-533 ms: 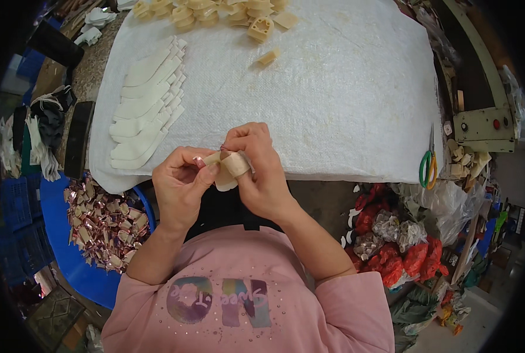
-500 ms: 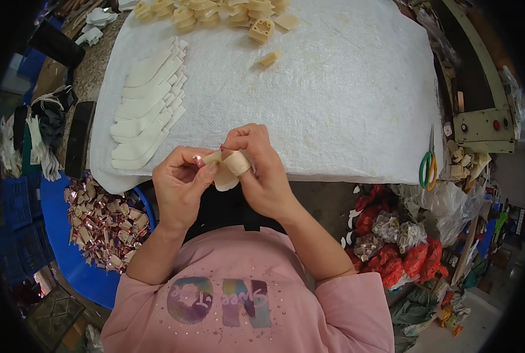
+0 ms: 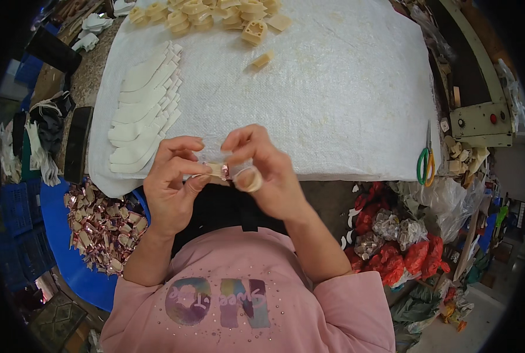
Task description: The recorder is folding and fitting small tan shoe components onto white fabric pieces as part of an assembly process.
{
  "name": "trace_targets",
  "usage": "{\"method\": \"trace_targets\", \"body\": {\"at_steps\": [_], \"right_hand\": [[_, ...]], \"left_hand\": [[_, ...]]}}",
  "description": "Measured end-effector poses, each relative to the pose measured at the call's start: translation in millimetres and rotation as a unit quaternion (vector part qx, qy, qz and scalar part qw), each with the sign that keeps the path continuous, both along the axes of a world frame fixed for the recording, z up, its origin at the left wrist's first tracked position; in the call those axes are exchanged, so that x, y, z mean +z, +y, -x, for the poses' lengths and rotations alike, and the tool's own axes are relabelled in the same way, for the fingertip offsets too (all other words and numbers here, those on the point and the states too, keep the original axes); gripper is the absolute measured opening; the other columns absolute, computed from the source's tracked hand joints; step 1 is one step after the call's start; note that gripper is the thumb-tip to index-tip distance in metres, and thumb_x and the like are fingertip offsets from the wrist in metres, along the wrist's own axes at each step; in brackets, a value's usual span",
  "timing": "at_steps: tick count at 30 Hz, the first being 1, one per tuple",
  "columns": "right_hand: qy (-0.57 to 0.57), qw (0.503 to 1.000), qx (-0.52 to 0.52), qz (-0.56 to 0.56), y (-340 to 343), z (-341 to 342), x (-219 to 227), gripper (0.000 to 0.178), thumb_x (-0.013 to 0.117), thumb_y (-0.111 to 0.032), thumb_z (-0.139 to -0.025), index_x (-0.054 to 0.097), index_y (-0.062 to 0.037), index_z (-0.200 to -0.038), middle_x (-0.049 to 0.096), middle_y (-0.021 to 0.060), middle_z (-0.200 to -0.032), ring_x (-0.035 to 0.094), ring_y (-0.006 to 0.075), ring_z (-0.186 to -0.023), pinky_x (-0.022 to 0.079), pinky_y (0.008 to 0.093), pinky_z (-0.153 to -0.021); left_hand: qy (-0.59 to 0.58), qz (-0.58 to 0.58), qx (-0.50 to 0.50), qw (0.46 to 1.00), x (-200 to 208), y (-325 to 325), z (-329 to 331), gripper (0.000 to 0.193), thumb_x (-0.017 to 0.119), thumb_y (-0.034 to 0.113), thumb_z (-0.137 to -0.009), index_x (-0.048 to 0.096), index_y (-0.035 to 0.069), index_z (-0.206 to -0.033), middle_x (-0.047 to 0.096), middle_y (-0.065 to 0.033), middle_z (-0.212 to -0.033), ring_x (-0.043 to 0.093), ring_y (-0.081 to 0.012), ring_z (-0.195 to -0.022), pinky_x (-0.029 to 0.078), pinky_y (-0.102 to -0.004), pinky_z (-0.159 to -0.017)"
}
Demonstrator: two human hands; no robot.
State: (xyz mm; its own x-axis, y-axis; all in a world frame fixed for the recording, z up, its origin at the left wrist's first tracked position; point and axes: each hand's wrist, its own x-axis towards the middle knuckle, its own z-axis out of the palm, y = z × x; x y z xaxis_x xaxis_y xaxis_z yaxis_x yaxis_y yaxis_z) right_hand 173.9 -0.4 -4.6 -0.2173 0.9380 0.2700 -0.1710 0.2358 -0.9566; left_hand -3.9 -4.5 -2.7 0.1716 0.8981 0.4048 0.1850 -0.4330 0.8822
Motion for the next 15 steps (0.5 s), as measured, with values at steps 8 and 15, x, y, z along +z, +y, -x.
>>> {"method": "trace_targets", "body": {"at_steps": [8, 15], "right_hand": [[-0.035, 0.992, 0.072, 0.095, 10, -14, 6, 0.044, 0.071, -0.006, -0.077, 0.052, 0.0002, -0.116, 0.064, 0.0113, -0.096, 0.060, 0.0156, -0.082, 0.052, 0.0271, -0.064], [-0.160, 0.970, -0.025, -0.181, 5, -5, 5, 0.051, 0.076, -0.006, -0.064, 0.054, -0.0075, -0.110, 0.065, 0.0066, -0.091, 0.058, 0.0255, -0.080, 0.047, 0.0340, -0.070]], "left_hand": [[-0.010, -0.121, -0.051, 0.991, -13, -4, -1, 0.016, 0.067, 0.011, -0.077, 0.066, 0.007, -0.093, 0.051, -0.0121, -0.110, 0.050, -0.0233, -0.094, 0.041, -0.0317, -0.079], [-0.243, 0.342, -0.232, 0.878, 2, -7, -9, 0.062, 0.040, 0.033, -0.091, 0.022, -0.001, -0.141, 0.047, -0.0136, -0.118, 0.051, -0.0168, -0.094, 0.042, -0.0300, -0.081]]}}
